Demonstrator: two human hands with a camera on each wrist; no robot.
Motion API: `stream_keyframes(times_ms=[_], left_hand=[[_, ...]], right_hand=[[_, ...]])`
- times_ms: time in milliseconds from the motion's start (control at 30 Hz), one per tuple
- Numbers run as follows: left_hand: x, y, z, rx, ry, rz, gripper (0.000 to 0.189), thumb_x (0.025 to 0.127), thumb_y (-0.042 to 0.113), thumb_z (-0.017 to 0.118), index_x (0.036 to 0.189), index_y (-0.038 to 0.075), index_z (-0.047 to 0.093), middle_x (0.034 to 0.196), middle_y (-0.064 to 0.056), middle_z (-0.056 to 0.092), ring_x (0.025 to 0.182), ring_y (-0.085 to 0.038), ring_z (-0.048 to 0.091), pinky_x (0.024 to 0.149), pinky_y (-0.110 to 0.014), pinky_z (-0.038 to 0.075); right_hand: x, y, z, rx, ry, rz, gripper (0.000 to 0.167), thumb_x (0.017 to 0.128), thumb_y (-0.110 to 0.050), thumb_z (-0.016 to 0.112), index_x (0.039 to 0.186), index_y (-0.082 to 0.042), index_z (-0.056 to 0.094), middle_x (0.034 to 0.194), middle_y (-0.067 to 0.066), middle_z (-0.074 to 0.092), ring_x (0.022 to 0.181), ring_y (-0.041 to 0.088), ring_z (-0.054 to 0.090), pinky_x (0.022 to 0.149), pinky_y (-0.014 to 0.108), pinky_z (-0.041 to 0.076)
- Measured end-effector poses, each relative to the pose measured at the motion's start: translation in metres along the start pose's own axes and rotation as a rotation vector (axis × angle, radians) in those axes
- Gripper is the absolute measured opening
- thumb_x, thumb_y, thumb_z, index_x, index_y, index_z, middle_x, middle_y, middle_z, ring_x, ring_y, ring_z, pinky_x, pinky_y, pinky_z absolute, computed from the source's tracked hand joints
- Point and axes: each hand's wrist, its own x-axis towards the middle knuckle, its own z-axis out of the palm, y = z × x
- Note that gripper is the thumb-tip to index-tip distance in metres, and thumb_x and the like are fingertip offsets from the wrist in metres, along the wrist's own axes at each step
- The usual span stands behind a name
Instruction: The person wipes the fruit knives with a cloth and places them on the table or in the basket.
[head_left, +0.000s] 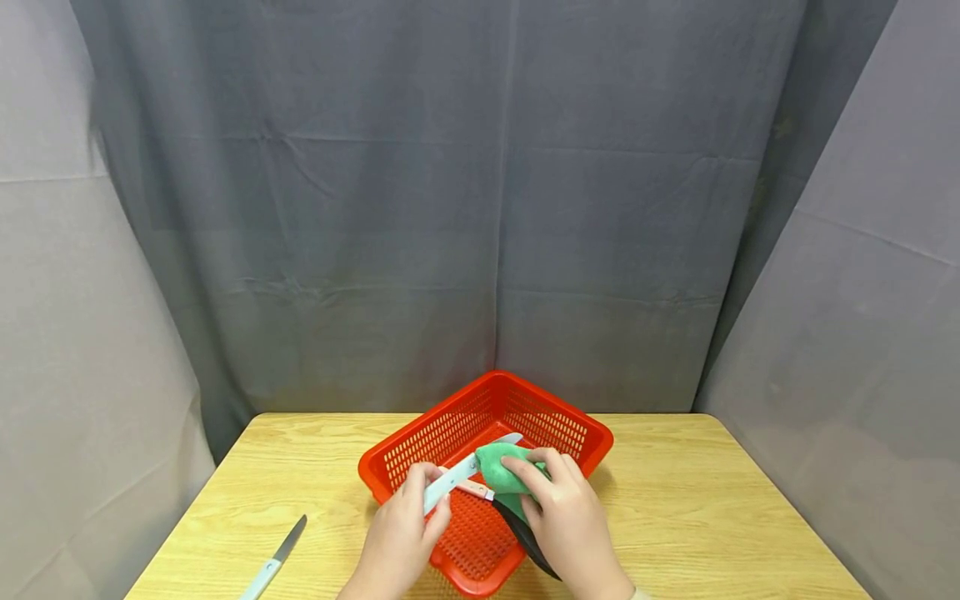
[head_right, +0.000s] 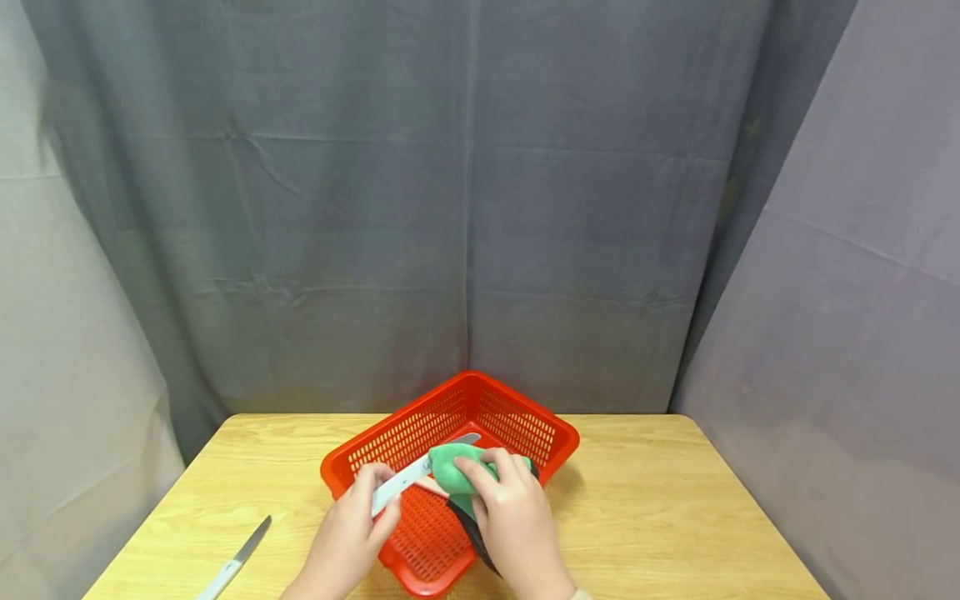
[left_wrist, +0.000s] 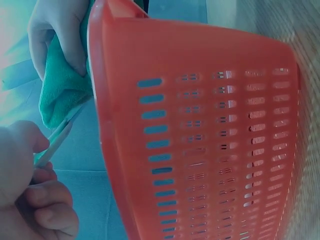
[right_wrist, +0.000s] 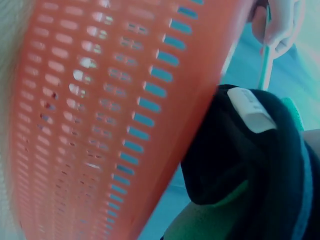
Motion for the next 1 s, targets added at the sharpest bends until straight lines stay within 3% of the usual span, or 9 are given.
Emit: stream_keyframes(times_ms=[500,1000], left_hand=[[-0.001,0.001,0.001,-0.002,0.017,0.047,0.031,0.087,0.007,0.072,0.114,0.011,0.057,0.076,0.01,0.048,0.059,-0.002,0.036,0.054,-0.02,0.033],[-0.001,0.001,0.0,-0.007,0.021,0.049,0.032,0.086,0.007,0.073,0.114,0.01,0.056,0.076,0.01,0.05,0.06,-0.002,0.037,0.055,-0.02,0.034]], right_hand=[[-0.002,0.0,0.004,0.007,-0.013,0.025,0.059,0.063,0.006,0.09,0.113,-0.024,0.076,0.105,0.001,0.064,0.088,0.018,0.061,0.071,0.032,0.057],[0.001,0.008,0.001,-0.031,0.026,0.091,0.055,0.065,0.007,0.087,0.112,-0.02,0.077,0.101,0.006,0.063,0.087,0.027,0.061,0.073,0.037,0.057]])
